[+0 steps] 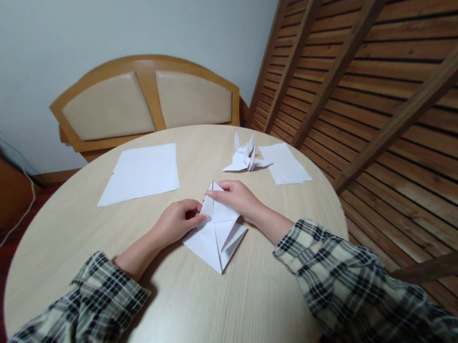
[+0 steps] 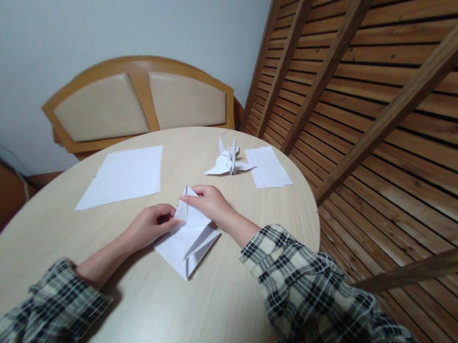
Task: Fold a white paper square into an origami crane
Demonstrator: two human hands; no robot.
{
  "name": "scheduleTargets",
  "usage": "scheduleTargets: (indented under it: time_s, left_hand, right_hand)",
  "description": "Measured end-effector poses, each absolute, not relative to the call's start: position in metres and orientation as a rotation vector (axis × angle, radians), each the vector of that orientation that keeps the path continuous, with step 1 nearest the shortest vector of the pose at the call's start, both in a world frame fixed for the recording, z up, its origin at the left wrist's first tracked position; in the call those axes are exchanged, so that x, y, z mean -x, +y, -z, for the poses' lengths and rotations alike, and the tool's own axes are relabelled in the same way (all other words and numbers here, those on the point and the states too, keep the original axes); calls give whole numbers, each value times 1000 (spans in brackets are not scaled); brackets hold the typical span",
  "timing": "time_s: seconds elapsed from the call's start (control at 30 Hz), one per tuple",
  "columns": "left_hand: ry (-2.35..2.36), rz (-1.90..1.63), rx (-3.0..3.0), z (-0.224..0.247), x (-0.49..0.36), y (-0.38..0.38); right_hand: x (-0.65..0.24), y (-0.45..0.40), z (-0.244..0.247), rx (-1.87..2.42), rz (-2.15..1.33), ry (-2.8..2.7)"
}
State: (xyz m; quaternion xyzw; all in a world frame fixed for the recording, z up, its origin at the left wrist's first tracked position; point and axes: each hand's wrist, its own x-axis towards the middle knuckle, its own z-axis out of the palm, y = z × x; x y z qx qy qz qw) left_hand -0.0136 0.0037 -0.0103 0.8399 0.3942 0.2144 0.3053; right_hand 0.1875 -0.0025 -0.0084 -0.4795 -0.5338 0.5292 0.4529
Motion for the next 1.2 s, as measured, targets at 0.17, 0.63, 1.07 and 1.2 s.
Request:
scheduleTargets:
  time_s: [0.17, 0.63, 1.07, 1.2]
  left_hand:
    - [1020, -555, -2242, 14, 13, 4]
    - [1017, -573, -2286, 13, 13, 3]
    - [1008, -728, -2095, 3, 6, -5]
    - [1034, -730, -2129, 4, 6, -5]
  right_hand:
    - [-187, -2, 7, 1158, -1326, -1272]
    - [-188, -2, 8, 1155, -1348, -1234]
    - [-186, -5, 8, 1096, -1399, -1305]
    - [-184, -9, 2, 1112, -1390, -1348]
